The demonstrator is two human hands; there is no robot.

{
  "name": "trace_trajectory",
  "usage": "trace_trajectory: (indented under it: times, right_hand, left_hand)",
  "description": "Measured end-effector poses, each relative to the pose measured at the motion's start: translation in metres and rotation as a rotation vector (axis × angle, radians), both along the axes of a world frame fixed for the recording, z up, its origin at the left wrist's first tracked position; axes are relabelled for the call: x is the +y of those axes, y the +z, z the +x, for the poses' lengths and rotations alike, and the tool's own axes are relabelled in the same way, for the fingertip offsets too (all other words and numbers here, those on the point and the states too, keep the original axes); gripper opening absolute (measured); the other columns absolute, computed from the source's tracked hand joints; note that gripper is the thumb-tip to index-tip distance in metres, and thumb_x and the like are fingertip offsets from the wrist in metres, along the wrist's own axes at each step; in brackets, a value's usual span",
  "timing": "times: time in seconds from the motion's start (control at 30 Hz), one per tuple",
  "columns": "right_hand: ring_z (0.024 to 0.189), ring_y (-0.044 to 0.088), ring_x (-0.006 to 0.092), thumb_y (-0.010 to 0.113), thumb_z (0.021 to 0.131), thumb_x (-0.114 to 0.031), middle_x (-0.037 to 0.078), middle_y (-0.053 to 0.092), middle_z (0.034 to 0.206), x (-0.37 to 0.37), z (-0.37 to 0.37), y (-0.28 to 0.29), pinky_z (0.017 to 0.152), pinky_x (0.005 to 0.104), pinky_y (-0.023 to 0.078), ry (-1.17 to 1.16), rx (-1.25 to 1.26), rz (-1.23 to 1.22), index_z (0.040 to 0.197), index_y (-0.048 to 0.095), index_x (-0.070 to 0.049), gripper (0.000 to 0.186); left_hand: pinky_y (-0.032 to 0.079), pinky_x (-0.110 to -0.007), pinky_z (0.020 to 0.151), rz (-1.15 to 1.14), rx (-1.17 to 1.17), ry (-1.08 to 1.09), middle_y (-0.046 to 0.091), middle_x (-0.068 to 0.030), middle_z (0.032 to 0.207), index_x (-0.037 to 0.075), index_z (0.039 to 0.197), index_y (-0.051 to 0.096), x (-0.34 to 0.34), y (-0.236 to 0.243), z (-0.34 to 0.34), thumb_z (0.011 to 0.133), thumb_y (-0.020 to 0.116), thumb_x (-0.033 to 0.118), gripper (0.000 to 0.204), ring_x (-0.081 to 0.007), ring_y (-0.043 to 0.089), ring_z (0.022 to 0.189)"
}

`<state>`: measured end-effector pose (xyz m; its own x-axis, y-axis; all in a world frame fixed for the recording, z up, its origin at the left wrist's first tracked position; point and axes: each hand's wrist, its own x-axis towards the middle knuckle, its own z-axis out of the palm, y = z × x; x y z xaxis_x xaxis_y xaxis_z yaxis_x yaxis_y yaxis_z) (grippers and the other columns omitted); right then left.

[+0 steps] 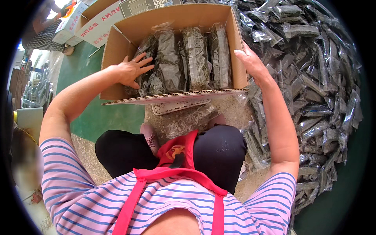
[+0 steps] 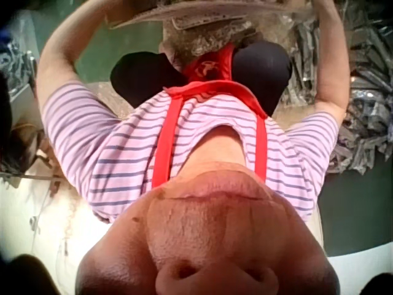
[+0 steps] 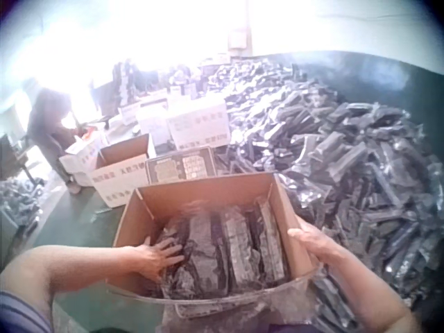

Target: The person sits on the floor and packs vacuum-sealed packages of dried seaweed into a cardboard box. They pick up the packages from a large pile, arrange them neatly inside the box, and occasionally place the box on a digital scale to check the weight.

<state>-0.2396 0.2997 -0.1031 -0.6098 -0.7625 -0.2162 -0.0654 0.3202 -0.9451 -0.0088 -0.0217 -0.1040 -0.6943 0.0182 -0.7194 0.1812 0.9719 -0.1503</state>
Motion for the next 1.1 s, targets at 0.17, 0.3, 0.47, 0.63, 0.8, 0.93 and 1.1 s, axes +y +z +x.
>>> trace_trajectory:
  times: [0.17,0.3,0.47,0.63,0.8,0.93,1.1]
  right_hand:
    - [0.116,0.044,0.0163,0.056,0.085,-0.036,0.008,0.045,0.130,-0.009,0.011,0.001,0.097,0.0295,0.035,0.026,-0.018,0.018,0.140,0.029,-0.004,0.070]
    - [0.108,0.049,0.0166,0.063,0.077,-0.028,0.007,0.051,0.118,0.034,0.021,0.010,0.091,0.0312,0.040,0.056,-0.175,0.170,0.133,0.036,-0.003,0.066]
    - [0.078,0.046,0.0129,0.048,0.069,-0.010,0.004,0.052,0.098,0.011,0.041,0.020,0.066,0.0251,0.040,0.072,-0.038,0.217,0.131,0.039,-0.002,0.064]
    - [0.084,0.047,0.0159,0.046,0.063,-0.006,0.006,0.051,0.102,-0.032,0.086,0.033,0.070,0.0243,0.039,0.101,-0.029,0.167,0.132,0.038,-0.002,0.070]
    - [0.092,0.055,0.0195,0.049,0.074,-0.012,0.013,0.054,0.106,-0.220,0.190,0.007,0.073,0.0338,0.047,0.289,-0.218,0.331,0.127,0.039,0.000,0.055]
    - [0.117,0.046,0.0268,0.062,0.078,-0.020,0.021,0.040,0.133,-0.390,0.321,0.023,0.084,0.0353,0.049,0.461,-0.433,-0.073,0.144,0.014,-0.004,0.083]
    - [0.113,0.052,0.0233,0.057,0.084,-0.019,0.015,0.049,0.128,-0.428,0.359,0.016,0.094,0.0327,0.042,0.867,0.109,-0.206,0.140,0.029,-0.008,0.063]
  left_hand:
    - [0.021,-0.041,0.110,0.816,0.125,0.290,0.013,-0.0209,0.148,0.003,0.144,0.008,0.010,-0.014,0.008,0.074,0.069,0.032,0.097,-0.0361,0.012,0.137]
    - [0.021,-0.042,0.109,0.107,1.065,0.480,0.016,-0.0233,0.146,0.001,0.142,0.010,0.004,0.053,0.036,0.072,0.071,0.036,0.100,-0.0368,0.013,0.136]
    - [0.049,-0.044,0.080,0.372,0.830,0.977,0.062,-0.0258,0.094,-0.006,0.107,0.056,-0.070,0.014,0.103,0.071,0.056,0.020,0.045,-0.0410,0.061,0.088]
    - [0.050,-0.043,0.074,0.532,0.859,1.042,0.062,-0.0254,0.091,-0.002,0.089,0.062,-0.129,0.012,0.131,0.068,0.054,0.019,0.031,-0.0368,0.062,0.086]
    - [0.050,-0.035,0.069,0.158,0.921,1.134,0.067,-0.0150,0.083,0.002,0.092,0.065,-0.255,0.005,0.253,0.069,0.054,0.013,0.028,-0.0259,0.064,0.076]
    - [0.046,-0.031,0.089,-0.120,1.705,1.300,0.062,-0.0129,0.112,0.005,0.121,0.055,-0.321,0.024,0.351,0.080,0.049,0.009,0.042,-0.0224,0.060,0.103]
    - [0.043,-0.027,0.090,0.409,1.701,1.283,0.060,-0.0105,0.116,0.001,0.121,0.054,-0.226,0.044,0.376,0.083,0.051,0.002,0.038,-0.0167,0.057,0.106]
